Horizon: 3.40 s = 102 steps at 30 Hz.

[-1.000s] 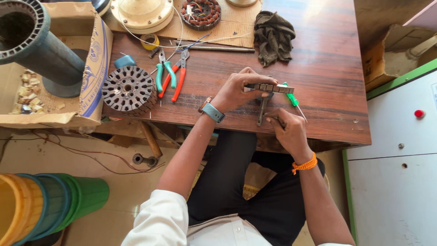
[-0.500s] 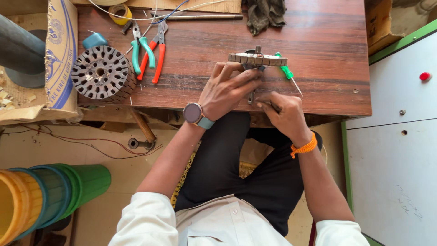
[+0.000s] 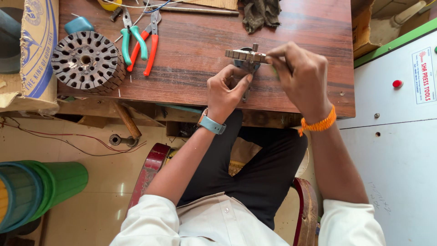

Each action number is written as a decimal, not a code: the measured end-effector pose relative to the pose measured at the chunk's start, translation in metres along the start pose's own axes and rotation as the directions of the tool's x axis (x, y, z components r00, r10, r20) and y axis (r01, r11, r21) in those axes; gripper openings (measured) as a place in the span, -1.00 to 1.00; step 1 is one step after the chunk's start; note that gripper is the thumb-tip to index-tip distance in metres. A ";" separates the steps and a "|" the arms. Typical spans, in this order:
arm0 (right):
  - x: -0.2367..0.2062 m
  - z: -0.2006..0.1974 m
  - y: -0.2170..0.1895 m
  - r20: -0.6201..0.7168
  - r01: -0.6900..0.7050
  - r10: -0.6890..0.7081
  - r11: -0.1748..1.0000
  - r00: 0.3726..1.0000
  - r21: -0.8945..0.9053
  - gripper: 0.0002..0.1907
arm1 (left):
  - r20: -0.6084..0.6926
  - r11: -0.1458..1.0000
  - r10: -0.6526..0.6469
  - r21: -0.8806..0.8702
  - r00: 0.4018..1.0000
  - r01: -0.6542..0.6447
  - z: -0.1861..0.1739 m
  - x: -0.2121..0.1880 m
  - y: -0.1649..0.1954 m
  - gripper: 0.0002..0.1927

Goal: The person assembles a small electrical component on a wooden workbench. They insert a metal pin into a slotted metal piece, then use a green screwdriver to tighten a screw. The person continues to adjust and secure the component with their hands.

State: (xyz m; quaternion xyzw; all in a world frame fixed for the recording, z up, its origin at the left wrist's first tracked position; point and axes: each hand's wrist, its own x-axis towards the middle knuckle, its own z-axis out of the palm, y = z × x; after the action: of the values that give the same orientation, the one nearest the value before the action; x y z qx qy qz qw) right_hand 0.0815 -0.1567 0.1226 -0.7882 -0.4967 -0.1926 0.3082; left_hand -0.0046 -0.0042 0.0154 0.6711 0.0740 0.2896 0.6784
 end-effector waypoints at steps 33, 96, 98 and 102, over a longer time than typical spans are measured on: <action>0.017 -0.008 0.049 0.009 -0.393 0.394 0.914 0.919 0.104 -0.93 | 0.519 0.717 0.495 0.209 0.697 -0.665 -0.032 0.079 0.002 -0.54; 0.045 0.037 0.082 0.062 -0.235 0.245 0.963 0.967 -0.134 -0.93 | -0.071 0.946 -0.282 -0.188 0.957 0.264 0.018 0.016 -0.007 -0.79; 0.043 0.040 0.093 0.065 -0.328 0.338 0.935 0.939 -0.133 -0.93 | -0.146 0.983 -0.182 -0.037 0.972 0.179 0.018 0.009 0.001 -0.81; 0.033 0.036 0.101 0.028 -0.395 0.400 0.912 0.916 -0.108 -0.93 | -0.099 0.679 0.618 0.567 0.780 -0.466 0.003 0.003 0.018 -0.74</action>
State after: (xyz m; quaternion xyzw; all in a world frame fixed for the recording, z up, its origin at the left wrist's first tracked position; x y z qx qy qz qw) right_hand 0.1866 -0.1427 0.0864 -0.8916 -0.3234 -0.1311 0.2885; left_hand -0.0060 -0.0061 0.0341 0.7687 0.0400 0.5415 0.3382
